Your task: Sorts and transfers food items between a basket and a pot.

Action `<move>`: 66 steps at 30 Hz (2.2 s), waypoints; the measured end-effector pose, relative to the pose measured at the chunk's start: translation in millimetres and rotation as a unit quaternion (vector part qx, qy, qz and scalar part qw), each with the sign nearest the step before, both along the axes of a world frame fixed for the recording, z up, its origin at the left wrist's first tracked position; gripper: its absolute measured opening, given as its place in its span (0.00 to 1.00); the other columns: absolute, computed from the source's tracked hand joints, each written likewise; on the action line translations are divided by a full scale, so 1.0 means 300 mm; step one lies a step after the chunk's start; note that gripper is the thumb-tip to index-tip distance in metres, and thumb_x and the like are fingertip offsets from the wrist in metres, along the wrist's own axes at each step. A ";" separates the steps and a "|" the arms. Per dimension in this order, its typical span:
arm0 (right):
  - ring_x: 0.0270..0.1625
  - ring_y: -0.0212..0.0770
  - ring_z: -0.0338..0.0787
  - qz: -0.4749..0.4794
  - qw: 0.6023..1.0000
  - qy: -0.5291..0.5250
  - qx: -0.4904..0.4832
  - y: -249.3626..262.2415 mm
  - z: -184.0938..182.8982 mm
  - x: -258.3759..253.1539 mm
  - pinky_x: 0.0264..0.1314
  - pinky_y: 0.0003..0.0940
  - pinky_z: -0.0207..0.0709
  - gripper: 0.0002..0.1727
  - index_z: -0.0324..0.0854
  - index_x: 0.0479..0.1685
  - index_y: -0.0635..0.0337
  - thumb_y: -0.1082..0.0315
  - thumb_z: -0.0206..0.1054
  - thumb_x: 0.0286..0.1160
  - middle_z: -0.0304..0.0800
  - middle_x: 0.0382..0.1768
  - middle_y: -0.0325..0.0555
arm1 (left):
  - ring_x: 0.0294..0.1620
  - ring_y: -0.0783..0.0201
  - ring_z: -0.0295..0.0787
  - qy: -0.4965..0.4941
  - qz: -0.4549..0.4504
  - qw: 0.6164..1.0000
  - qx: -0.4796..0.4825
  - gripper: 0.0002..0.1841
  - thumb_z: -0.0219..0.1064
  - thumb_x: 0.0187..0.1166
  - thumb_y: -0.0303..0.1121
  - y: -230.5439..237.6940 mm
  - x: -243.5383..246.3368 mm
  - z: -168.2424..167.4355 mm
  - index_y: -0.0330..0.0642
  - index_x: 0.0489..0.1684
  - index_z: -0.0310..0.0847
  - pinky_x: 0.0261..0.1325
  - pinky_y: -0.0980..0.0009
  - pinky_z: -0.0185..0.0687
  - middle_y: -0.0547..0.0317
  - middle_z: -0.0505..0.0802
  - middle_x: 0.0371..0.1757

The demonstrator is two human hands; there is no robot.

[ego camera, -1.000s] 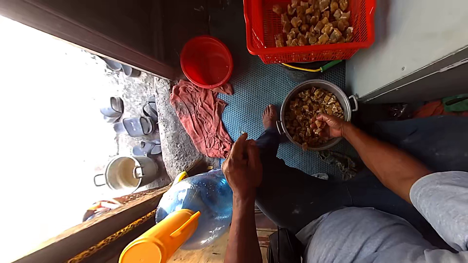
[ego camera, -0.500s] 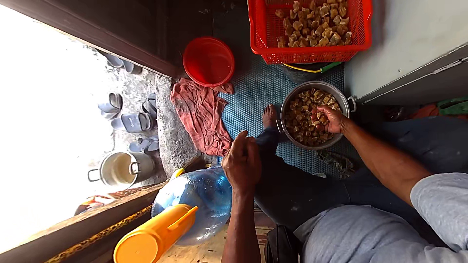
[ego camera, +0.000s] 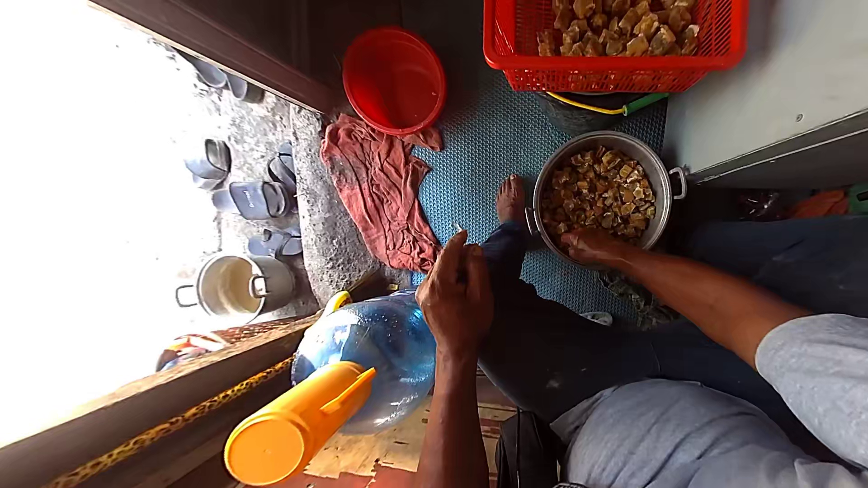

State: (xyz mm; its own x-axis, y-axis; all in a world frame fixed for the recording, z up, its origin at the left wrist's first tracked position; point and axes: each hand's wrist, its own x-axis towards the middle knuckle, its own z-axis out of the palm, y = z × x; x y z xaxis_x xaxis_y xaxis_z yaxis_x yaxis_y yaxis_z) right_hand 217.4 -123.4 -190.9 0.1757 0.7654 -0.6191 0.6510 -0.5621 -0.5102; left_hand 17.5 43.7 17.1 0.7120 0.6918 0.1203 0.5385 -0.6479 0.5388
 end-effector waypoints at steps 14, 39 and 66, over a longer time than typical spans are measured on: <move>0.41 0.43 0.93 -0.413 0.806 0.123 0.406 0.228 0.769 0.678 0.47 0.40 0.91 0.07 0.83 0.46 0.68 0.71 0.64 0.82 0.89 0.39 0.50 | 0.38 0.64 0.93 -0.017 0.001 1.000 -0.004 0.19 0.56 0.89 0.41 -0.004 -0.010 -0.014 0.43 0.67 0.86 0.44 0.58 0.88 0.55 0.97 0.42; 0.64 0.65 0.85 -0.115 0.992 0.023 0.040 0.034 -0.100 0.103 0.64 0.65 0.80 0.21 0.80 0.70 0.55 0.58 0.64 0.83 0.81 0.65 0.66 | 0.42 0.71 0.94 -0.045 -0.003 0.999 -0.009 0.17 0.59 0.87 0.37 0.012 0.006 -0.011 0.37 0.63 0.87 0.47 0.69 0.90 0.56 0.97 0.44; 0.72 0.63 0.85 -0.416 0.552 0.674 0.260 -0.186 0.346 0.308 0.67 0.64 0.82 0.27 0.68 0.83 0.41 0.55 0.41 0.88 0.82 0.75 0.54 | 0.30 0.64 0.89 -0.015 0.003 1.000 0.017 0.19 0.56 0.87 0.42 -0.024 0.044 -0.002 0.43 0.63 0.88 0.38 0.57 0.85 0.57 0.95 0.33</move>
